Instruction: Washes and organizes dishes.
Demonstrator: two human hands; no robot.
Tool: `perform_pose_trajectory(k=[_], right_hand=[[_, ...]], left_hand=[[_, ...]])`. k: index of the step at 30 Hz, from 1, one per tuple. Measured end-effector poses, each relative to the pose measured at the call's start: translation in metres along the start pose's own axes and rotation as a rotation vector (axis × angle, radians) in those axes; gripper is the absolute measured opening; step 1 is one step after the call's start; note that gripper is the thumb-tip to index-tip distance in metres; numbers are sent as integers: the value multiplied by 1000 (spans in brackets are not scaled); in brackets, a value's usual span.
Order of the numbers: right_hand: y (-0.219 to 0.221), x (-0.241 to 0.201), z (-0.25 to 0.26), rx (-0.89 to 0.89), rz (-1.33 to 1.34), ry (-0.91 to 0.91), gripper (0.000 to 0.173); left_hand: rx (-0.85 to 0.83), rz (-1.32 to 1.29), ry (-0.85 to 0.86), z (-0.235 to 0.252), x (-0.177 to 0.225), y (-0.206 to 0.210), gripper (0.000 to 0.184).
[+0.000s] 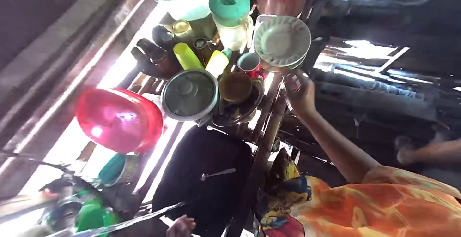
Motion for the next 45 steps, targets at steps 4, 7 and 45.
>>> perform_pose_trajectory(k=[4, 7, 45], right_hand=[[-14, 96, 72, 36, -213, 507, 69], [-8, 124, 107, 48, -240, 566, 81], [-58, 60, 93, 388, 183, 80, 49]], left_hand=[[-16, 72, 86, 19, 19, 16, 40], [-24, 99, 163, 24, 30, 24, 44], [-13, -251, -184, -6, 8, 42, 37]])
Point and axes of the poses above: each hand's wrist, its own z-axis towards the middle knuckle, its own y-axis out of the palm, x = y × z, the point moved 1 cm from there along z, towards the middle knuckle, and after that the axes turned 13 degrees about -y, right-handed, at the moved point
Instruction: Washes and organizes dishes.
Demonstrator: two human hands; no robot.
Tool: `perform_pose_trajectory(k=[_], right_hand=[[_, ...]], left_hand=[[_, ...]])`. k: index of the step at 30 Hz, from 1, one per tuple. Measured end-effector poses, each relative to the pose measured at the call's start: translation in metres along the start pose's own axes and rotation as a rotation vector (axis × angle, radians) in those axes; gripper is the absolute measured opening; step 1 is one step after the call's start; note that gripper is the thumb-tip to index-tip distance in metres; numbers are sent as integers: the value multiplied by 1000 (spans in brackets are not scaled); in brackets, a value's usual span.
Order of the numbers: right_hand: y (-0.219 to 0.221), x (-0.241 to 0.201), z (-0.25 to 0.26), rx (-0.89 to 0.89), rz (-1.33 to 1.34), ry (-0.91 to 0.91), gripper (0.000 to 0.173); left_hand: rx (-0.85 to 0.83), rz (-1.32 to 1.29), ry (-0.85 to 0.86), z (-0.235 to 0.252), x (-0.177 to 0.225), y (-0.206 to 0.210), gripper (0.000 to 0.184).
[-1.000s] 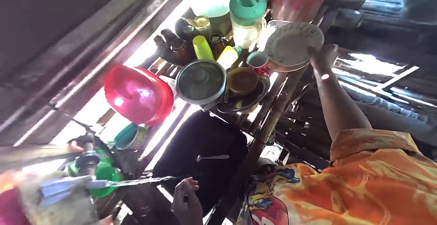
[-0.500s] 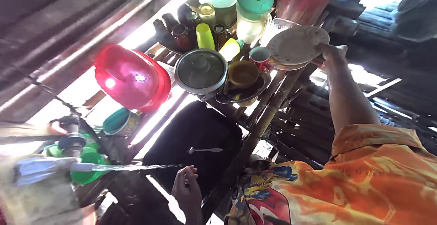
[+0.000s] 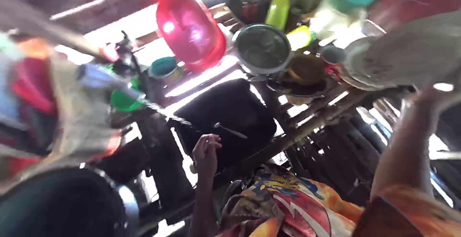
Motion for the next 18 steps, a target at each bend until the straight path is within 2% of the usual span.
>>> perform_pose_trajectory(k=[3, 5, 6, 8, 10, 11, 12, 13, 16, 17, 18], right_hand=[[50, -108, -79, 8, 232, 11, 39], [73, -150, -144, -131, 426, -4, 45], [82, -167, -179, -255, 492, 63, 46], [100, -187, -247, -558, 513, 335, 41], [121, -180, -304, -872, 458, 576, 39], [134, -169, -328, -1028, 401, 597, 34], [148, -157, -347, -1198, 347, 531, 38], [163, -146, -359, -1356, 262, 380, 47], [214, -141, -378, -1692, -130, -240, 89], [231, -146, -385, -1773, -218, -423, 89], [243, -151, -394, -1836, -281, -587, 80]], left_hand=[[-60, -311, -197, 11, 11, 8, 40], [-183, -478, -323, 21, 17, 8, 54], [-241, -564, -368, 27, 22, 6, 65], [-281, -750, -394, 36, 23, 0, 82], [-127, -906, -437, 37, 17, -7, 80], [11, -978, -477, 38, 12, -11, 71], [123, -1015, -503, 38, 4, -17, 58], [208, -990, -542, 36, -5, -23, 51], [302, -826, -606, 28, -23, -34, 56], [293, -794, -613, 28, -25, -33, 59], [283, -772, -618, 29, -26, -30, 61]])
Point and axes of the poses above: each hand's wrist, its own z-axis towards the middle knuckle, its own y-axis out of the palm, x = y × z, the point moved 1 cm from there along z, towards the middle knuckle, and after that the axes turned 13 degrees about -y, right-handed, at the moved point
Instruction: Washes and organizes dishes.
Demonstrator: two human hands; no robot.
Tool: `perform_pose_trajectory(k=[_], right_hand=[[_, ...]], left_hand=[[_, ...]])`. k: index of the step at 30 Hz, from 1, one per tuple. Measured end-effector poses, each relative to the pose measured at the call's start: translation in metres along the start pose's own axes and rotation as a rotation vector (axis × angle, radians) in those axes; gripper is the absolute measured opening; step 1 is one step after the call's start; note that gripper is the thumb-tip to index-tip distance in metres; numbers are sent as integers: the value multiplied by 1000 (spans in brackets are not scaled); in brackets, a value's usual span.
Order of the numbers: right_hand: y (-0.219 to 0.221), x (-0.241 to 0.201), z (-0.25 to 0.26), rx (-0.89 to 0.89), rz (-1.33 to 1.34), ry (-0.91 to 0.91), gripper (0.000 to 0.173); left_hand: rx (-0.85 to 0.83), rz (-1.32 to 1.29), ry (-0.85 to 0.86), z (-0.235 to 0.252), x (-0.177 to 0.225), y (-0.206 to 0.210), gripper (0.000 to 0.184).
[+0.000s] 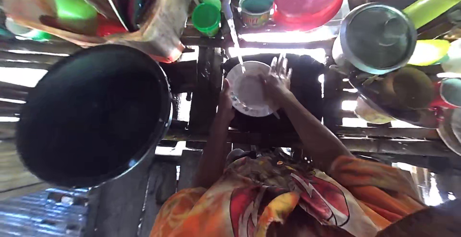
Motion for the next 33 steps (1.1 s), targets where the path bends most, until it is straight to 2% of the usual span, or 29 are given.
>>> perform_pose_trajectory(k=[1, 2, 5, 8, 9, 11, 13, 15, 18, 20, 21, 23, 25, 26, 27, 28, 29, 30, 33], right_hand=[[8, -6, 12, -27, -91, -71, 68], [19, -13, 21, -63, -81, -135, 65], [27, -46, 0, -175, 115, -415, 62], [18, -20, -26, -292, 87, -775, 60], [12, -2, -23, -302, -2, -797, 58], [3, 15, -7, -290, -85, -718, 61], [6, -5, -5, -256, -82, -710, 69], [16, -23, -17, -200, 46, -817, 69], [0, 0, -42, -405, 61, -901, 62], [-18, 31, -55, -446, -18, -896, 58], [-27, 45, -61, -370, -24, -868, 55], [-39, 63, -73, -73, 32, -726, 48], [-43, 62, -82, 139, 253, -391, 60], [-45, 58, -83, 193, 456, -212, 70], [-47, 52, -86, 229, 705, -22, 71], [-47, 44, -88, 266, 958, 153, 57], [-46, 36, -90, 271, 1165, 277, 33], [-43, 32, -91, 247, 1310, 348, 19], [-31, 26, -95, 231, 1410, 409, 16]], left_hand=[[4, 12, 8, 3, -2, 4, 63], [14, 17, 28, 8, -3, 6, 63], [54, 27, 80, 25, 1, 3, 63], [129, 101, 26, 24, 4, -4, 64], [134, 114, -1, 24, 3, -6, 63], [106, 165, -26, 22, 0, -8, 58], [60, 213, 2, 24, 1, -5, 52], [5, 201, 12, 26, 1, 1, 50], [31, 160, -27, 28, -6, -1, 60], [56, 167, -75, 31, -7, -4, 65], [58, 152, -100, 32, -5, -4, 66], [16, 84, -167, 31, 0, 0, 63], [-6, 12, -202, 31, -1, 5, 56], [-10, -1, -194, 31, -1, 7, 53], [-19, 17, -164, 31, -1, 9, 51], [-20, 47, -122, 30, -1, 11, 49], [-28, 72, -81, 29, -2, 10, 47], [-27, 74, -49, 31, -2, 11, 44], [-38, -61, -50, 38, -2, 13, 34]])
Point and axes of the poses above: each hand's wrist, its own z-axis towards the middle knuckle, its own y-axis out of the palm, x = y × z, the point moved 1 cm from there along z, towards the middle knuckle, and after that the axes turned 13 degrees about -y, right-handed, at the moved point
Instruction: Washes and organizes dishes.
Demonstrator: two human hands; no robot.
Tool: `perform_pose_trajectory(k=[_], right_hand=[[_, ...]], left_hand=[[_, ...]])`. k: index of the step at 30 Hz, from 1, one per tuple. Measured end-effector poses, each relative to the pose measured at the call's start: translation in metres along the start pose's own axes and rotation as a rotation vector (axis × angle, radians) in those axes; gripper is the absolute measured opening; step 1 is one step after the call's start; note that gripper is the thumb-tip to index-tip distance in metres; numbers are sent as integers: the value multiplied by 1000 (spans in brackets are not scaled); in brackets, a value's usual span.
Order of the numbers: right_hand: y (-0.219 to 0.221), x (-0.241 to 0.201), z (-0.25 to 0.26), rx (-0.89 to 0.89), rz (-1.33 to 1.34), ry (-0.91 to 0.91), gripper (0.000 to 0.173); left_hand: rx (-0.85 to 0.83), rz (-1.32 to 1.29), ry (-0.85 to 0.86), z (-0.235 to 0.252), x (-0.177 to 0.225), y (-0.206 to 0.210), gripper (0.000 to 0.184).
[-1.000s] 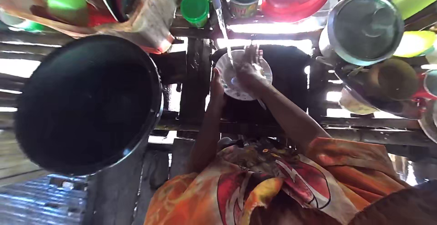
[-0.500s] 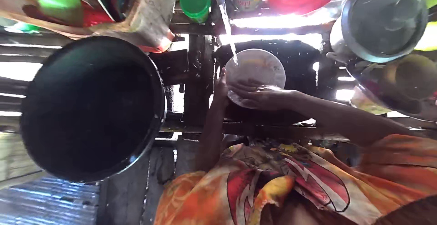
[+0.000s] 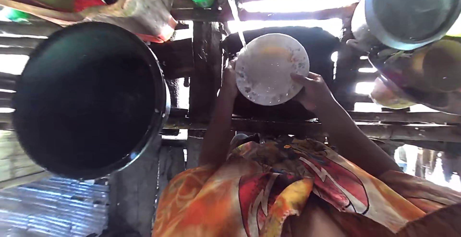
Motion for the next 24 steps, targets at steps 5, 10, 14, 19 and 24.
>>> perform_pose_trajectory(k=[5, 10, 14, 19, 24], right_hand=[[13, 16, 16, 69, 13, -48, 19], [13, 31, 27, 87, 101, 33, 22], [18, 33, 33, 26, 109, 117, 23], [23, 31, 24, -28, 87, 119, 24], [23, 39, 28, 54, 154, 95, 24]], left_hand=[[2, -214, -142, 12, -8, -7, 41], [-38, -197, -73, 6, 0, -17, 47], [41, -130, 88, 11, 2, -22, 41], [47, -127, 77, 5, 12, -24, 52], [-20, -79, 3, 14, 14, -32, 70]])
Point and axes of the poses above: each hand's wrist, its own z-axis towards the middle knuckle, its own y-axis out of the palm, x = y × z, the point moved 1 cm from there along z, towards the middle knuckle, and after that the axes turned 13 degrees about -y, right-handed, at the moved point
